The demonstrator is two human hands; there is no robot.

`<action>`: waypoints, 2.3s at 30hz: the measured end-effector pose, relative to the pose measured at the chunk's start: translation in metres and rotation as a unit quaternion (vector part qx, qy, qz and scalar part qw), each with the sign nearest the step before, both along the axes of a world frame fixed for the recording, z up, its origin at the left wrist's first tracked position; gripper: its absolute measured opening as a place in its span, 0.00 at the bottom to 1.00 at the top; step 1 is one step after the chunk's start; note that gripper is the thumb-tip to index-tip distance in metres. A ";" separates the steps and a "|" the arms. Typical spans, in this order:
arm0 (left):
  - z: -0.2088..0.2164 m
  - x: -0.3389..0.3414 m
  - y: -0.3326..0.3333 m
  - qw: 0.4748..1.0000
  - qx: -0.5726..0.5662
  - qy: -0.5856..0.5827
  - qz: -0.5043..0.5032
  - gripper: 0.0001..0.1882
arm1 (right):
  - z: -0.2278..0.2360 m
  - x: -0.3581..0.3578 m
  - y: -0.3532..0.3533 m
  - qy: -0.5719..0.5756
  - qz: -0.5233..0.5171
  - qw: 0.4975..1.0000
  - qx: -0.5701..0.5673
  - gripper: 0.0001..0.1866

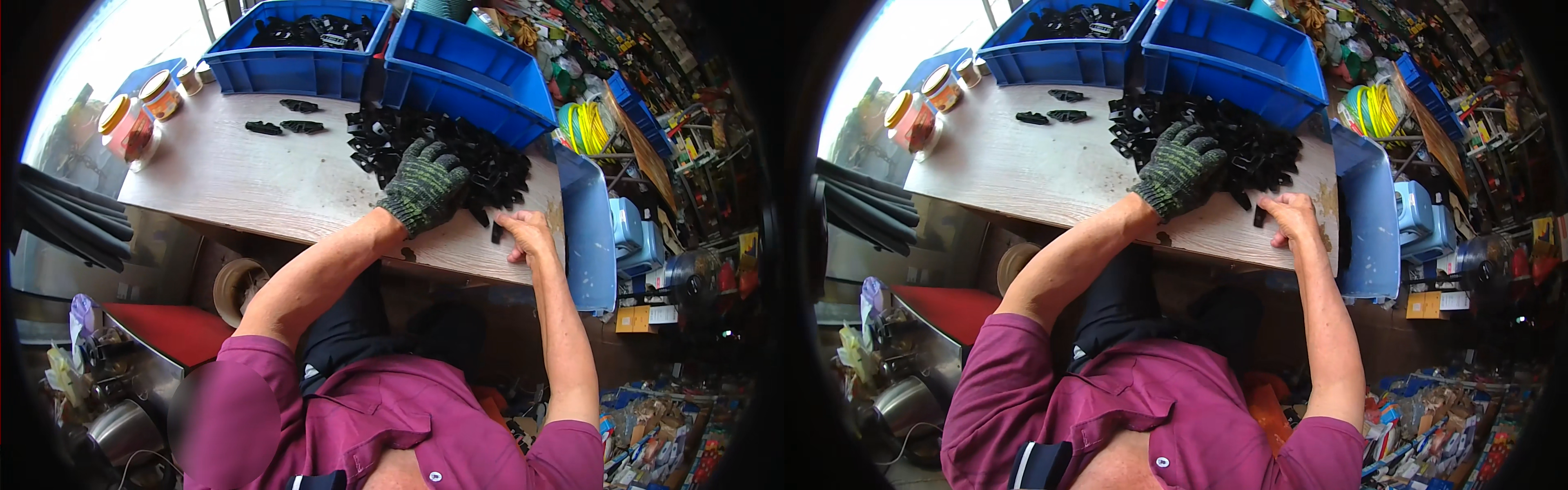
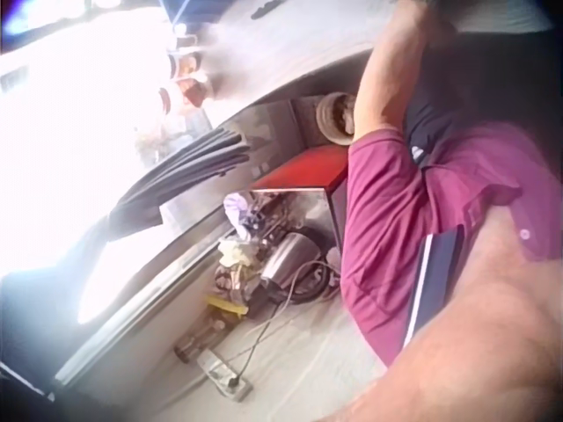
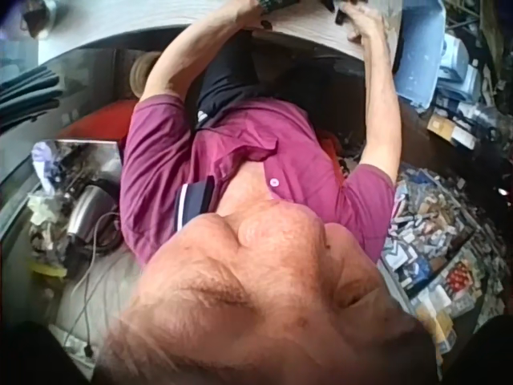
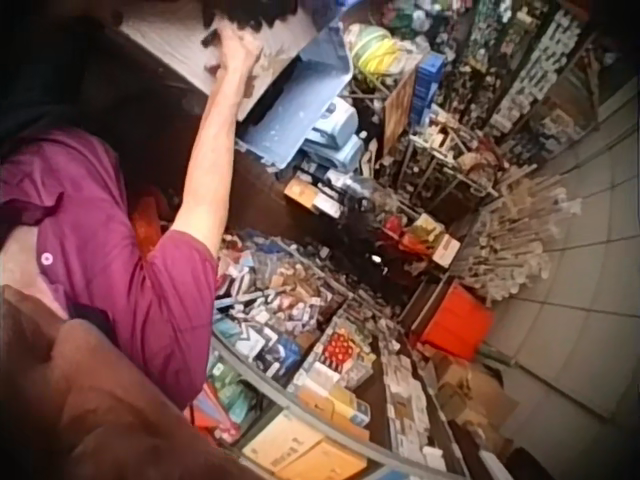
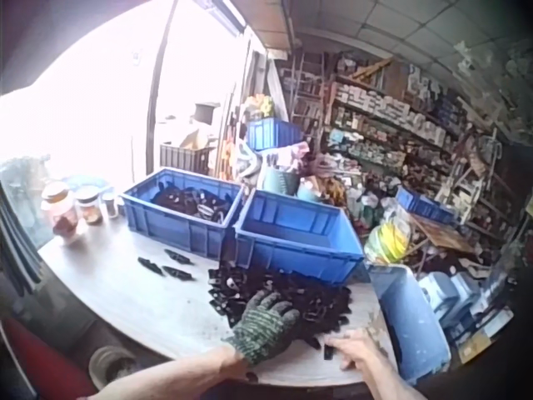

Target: Sorting and inspecting small black plastic hardware components at a workshop bench.

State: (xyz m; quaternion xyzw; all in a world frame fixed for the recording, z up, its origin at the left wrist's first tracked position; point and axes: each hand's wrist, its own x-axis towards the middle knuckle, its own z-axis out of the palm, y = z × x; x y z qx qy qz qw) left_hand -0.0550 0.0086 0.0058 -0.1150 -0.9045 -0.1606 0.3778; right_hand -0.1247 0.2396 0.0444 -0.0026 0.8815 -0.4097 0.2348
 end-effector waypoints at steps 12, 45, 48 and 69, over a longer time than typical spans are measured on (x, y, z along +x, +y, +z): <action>-0.001 -0.006 -0.004 0.998 0.008 0.054 -0.009 0.09 | 0.007 0.009 0.009 0.013 -0.070 0.995 -0.066 0.20; 0.021 0.070 0.041 0.974 0.190 -0.114 -0.045 0.15 | -0.044 0.073 -0.063 0.091 -0.097 0.861 -0.492 0.09; 0.008 0.072 0.040 0.964 0.243 -0.095 -0.042 0.16 | -0.053 0.075 -0.066 0.098 -0.099 0.858 -0.495 0.09; 0.017 0.106 -0.173 0.905 0.069 -0.118 0.403 0.24 | -0.026 0.098 -0.084 -0.057 0.020 0.886 -0.460 0.17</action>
